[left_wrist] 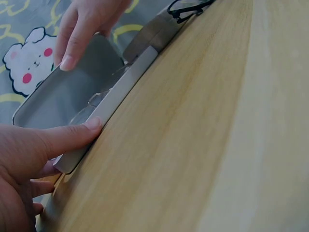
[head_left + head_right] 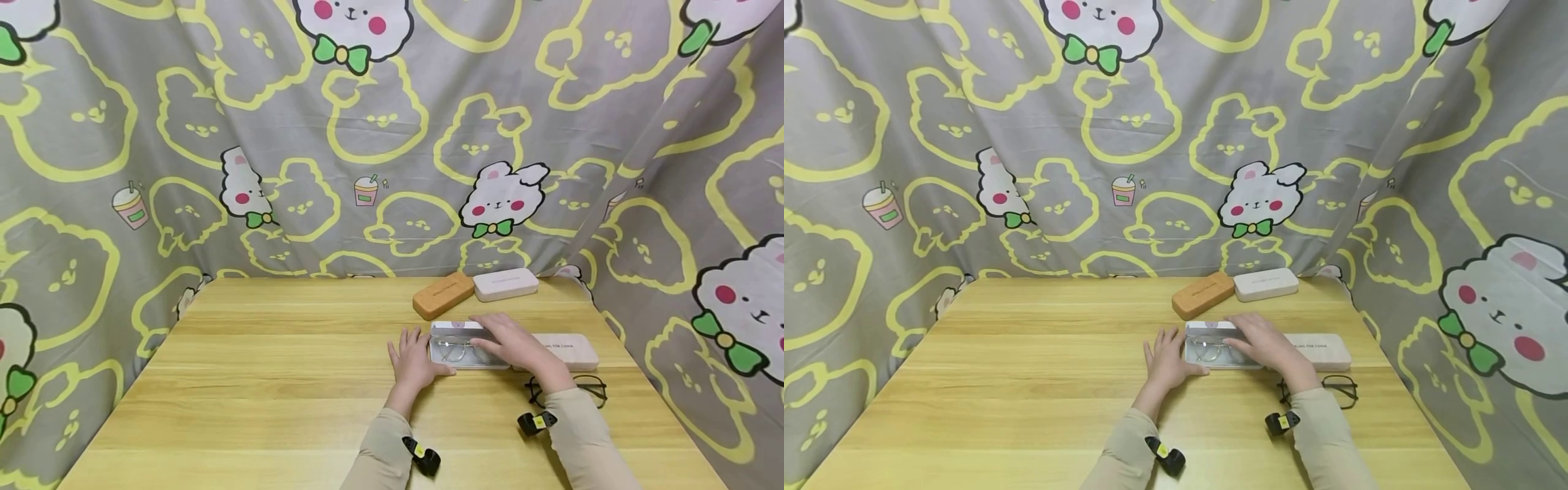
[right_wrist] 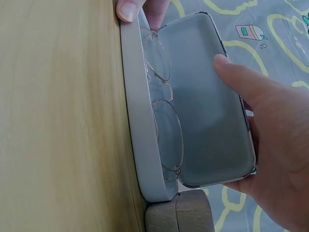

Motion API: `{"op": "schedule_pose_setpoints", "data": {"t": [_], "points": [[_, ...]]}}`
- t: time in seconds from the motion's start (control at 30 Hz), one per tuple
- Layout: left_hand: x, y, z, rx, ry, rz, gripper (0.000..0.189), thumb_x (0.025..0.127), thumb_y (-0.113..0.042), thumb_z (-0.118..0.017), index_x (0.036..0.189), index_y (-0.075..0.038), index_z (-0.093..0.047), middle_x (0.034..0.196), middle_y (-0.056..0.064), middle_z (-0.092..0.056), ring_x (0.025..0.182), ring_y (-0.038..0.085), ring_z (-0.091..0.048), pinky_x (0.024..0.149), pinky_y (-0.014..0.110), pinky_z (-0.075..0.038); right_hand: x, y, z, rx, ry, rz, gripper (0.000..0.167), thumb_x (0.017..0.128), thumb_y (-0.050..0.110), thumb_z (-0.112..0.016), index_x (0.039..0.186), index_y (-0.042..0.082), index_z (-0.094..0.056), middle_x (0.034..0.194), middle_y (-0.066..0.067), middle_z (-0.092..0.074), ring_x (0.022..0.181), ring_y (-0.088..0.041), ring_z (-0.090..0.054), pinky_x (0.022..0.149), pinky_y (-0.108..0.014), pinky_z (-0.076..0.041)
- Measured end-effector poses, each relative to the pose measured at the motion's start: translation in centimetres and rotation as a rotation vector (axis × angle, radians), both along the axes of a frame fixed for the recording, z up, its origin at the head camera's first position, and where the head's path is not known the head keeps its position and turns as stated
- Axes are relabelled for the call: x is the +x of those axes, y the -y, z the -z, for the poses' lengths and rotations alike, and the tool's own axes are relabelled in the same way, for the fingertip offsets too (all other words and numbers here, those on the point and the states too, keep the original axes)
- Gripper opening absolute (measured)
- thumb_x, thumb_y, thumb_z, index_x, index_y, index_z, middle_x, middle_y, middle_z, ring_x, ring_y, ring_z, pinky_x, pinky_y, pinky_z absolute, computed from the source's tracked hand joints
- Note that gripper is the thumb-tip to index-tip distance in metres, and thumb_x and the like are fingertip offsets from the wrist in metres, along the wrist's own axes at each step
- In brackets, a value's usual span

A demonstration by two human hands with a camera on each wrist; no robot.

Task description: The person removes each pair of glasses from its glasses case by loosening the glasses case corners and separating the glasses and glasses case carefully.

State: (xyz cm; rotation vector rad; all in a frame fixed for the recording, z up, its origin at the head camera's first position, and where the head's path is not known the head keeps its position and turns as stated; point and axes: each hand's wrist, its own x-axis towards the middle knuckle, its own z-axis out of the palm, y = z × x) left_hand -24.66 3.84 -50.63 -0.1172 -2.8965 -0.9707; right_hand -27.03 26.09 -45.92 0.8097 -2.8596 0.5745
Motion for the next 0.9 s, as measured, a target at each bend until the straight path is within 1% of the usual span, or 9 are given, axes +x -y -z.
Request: {"op": "schedule_pose_setpoints", "data": {"t": [0.13,0.23,0.37,0.67,0.8,0.9], "points": [[0.0,0.0,0.0,-0.005,0.000,0.001,0.089,0.057,-0.049,-0.090,0.133,-0.014,-0.059,0.148,0.010,-0.048,0.146,0.037,-0.029,0.116,0.069,-0.010,0.1,-0.1,-0.1,0.000,0.011,0.011,0.062,0.092,0.044,-0.064,0.141,0.009,-0.050,0.138,-0.017,-0.056,0.129,-0.039,-0.049,0.108,-0.059,-0.038],[-0.1,0.0,0.1,-0.011,0.000,0.003,0.089,0.057,-0.050,-0.090,0.133,-0.014,-0.059,0.148,0.010,-0.047,0.146,0.037,-0.029,0.116,0.069,-0.010,0.1,-0.2,-0.2,0.000,0.028,0.027,0.065,0.091,0.047,-0.063,0.144,0.011,-0.048,0.140,-0.016,-0.054,0.131,-0.037,-0.048,0.109,-0.058,-0.038],[-0.1,0.0,0.1,-0.011,0.001,0.004,0.088,0.057,-0.049,-0.090,0.132,-0.013,-0.060,0.148,0.010,-0.047,0.146,0.037,-0.029,0.116,0.069,-0.010,0.2,-0.3,-0.3,-0.001,0.039,0.033,0.067,0.091,0.048,-0.062,0.145,0.012,-0.046,0.141,-0.016,-0.053,0.132,-0.037,-0.047,0.109,-0.058,-0.038],[0.1,0.1,0.0,-0.020,0.002,0.007,0.090,0.057,-0.051,-0.089,0.133,-0.014,-0.059,0.148,0.011,-0.047,0.145,0.038,-0.029,0.115,0.069,-0.011,0.5,-0.7,-1.0,-0.028,0.014,0.053,0.060,0.091,0.039,-0.066,0.143,0.014,-0.049,0.140,-0.015,-0.054,0.131,-0.038,-0.048,0.108,-0.058,-0.039],[0.1,0.1,0.1,-0.019,-0.004,0.008,0.090,0.057,-0.051,-0.089,0.132,-0.013,-0.060,0.148,0.011,-0.048,0.145,0.039,-0.029,0.115,0.069,-0.012,0.7,-0.9,-1.5,-0.040,-0.005,0.061,0.058,0.093,0.041,-0.063,0.143,0.014,-0.049,0.140,-0.016,-0.053,0.130,-0.039,-0.048,0.107,-0.060,-0.039],[0.0,0.0,0.0,-0.015,-0.007,0.008,0.089,0.057,-0.051,-0.090,0.132,-0.013,-0.060,0.148,0.011,-0.047,0.145,0.039,-0.029,0.115,0.069,-0.011,0.7,-1.1,-2.0,-0.044,-0.030,0.065,0.057,0.093,0.041,-0.062,0.142,0.014,-0.050,0.140,-0.016,-0.053,0.128,-0.039,-0.050,0.105,-0.060,-0.041]]}}
